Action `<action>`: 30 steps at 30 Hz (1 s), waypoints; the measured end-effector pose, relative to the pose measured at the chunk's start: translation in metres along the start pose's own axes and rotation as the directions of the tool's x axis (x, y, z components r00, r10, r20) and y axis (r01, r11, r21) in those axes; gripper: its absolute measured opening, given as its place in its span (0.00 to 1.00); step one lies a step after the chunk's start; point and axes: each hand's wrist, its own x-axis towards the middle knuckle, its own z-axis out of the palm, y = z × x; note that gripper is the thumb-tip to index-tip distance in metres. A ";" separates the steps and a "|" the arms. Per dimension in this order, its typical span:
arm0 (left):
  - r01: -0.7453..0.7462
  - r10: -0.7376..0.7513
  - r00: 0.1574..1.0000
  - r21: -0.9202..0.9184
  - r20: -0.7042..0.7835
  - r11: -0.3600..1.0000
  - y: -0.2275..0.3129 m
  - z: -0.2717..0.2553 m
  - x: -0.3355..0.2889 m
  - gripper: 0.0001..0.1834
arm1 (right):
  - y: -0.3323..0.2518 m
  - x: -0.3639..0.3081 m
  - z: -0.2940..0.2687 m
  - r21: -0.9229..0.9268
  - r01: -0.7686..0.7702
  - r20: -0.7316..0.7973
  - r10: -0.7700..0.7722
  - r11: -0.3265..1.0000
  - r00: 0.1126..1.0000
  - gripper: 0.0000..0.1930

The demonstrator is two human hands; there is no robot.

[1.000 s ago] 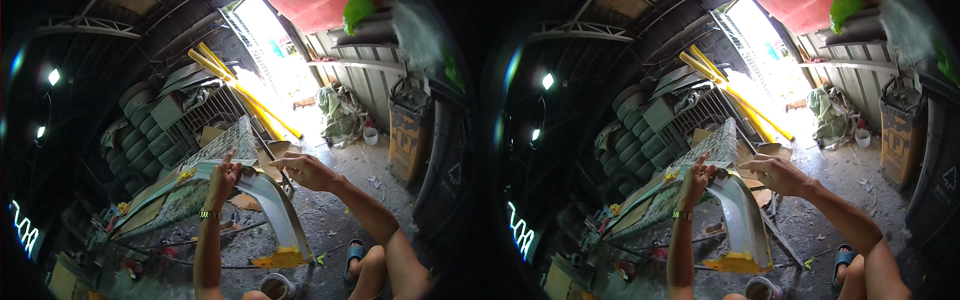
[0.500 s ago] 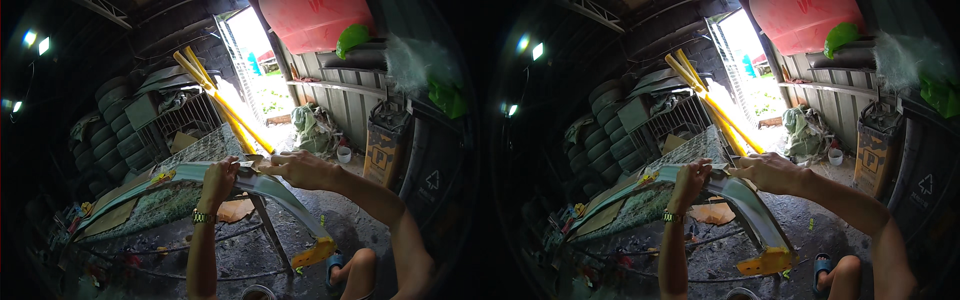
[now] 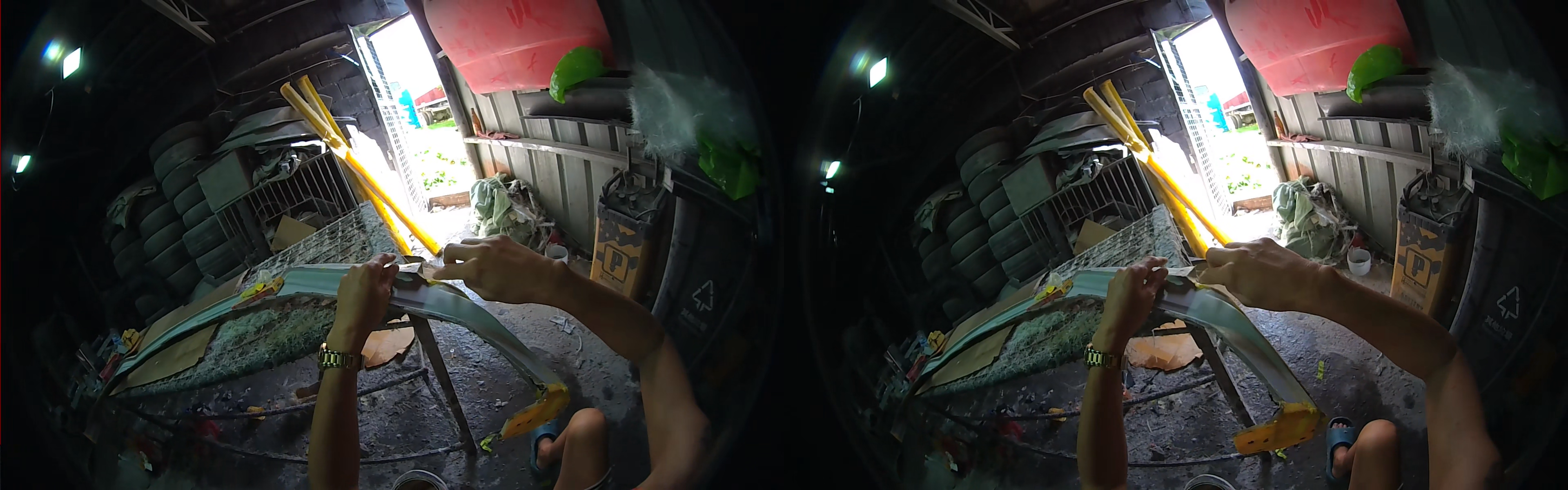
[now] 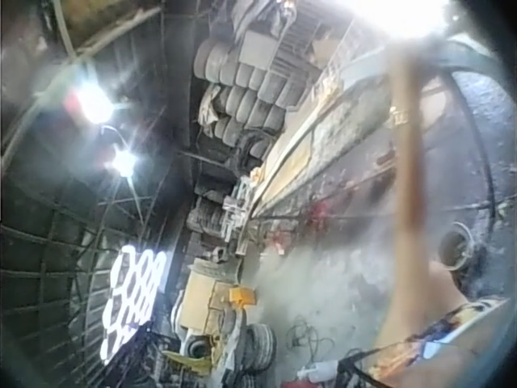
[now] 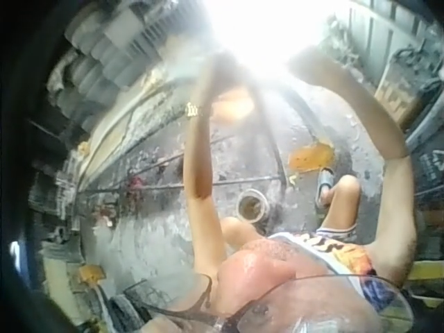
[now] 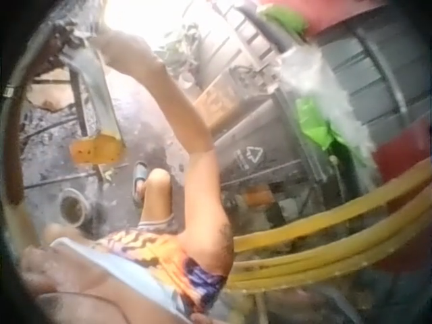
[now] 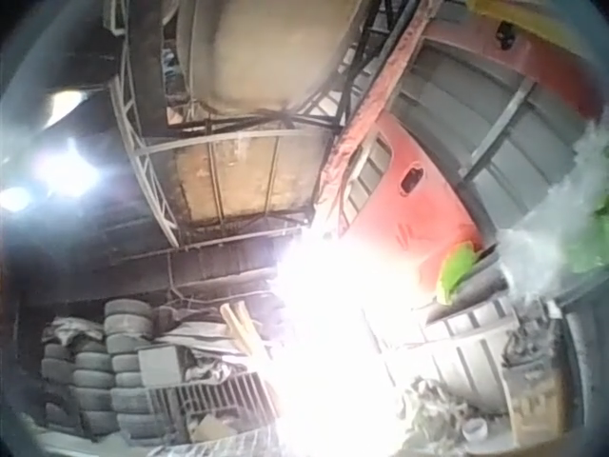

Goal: Applying adhesive to a car spoiler component for repair.

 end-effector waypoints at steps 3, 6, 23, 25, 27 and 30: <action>-0.021 0.021 1.000 -0.005 -0.014 1.000 0.002 0.000 0.000 0.13 | 0.000 0.004 0.005 0.009 0.066 -0.132 -0.064 0.998 0.989 0.16; -0.010 0.009 1.000 -0.027 -0.012 1.000 0.007 -0.002 0.001 0.13 | -0.002 0.003 0.002 0.097 0.055 -0.050 -0.051 0.994 0.997 0.16; -0.146 0.206 0.940 -0.224 0.272 0.964 0.028 -0.025 0.005 0.08 | 0.030 -0.008 0.081 0.961 0.016 -0.086 0.243 0.277 0.966 0.24; -0.120 0.179 0.926 -0.189 0.333 0.975 0.043 -0.031 -0.005 0.10 | 0.029 -0.007 0.082 0.956 0.034 -0.105 0.234 0.290 0.966 0.24; -0.095 0.149 0.909 -0.156 0.389 0.983 0.053 -0.037 -0.008 0.12 | 0.033 -0.004 0.090 0.959 0.073 -0.137 0.223 0.275 0.965 0.24; -0.157 0.148 0.855 -0.023 0.497 0.987 0.064 -0.044 -0.006 0.19 | 0.032 -0.002 0.097 0.940 0.132 -0.207 0.218 0.315 0.954 0.24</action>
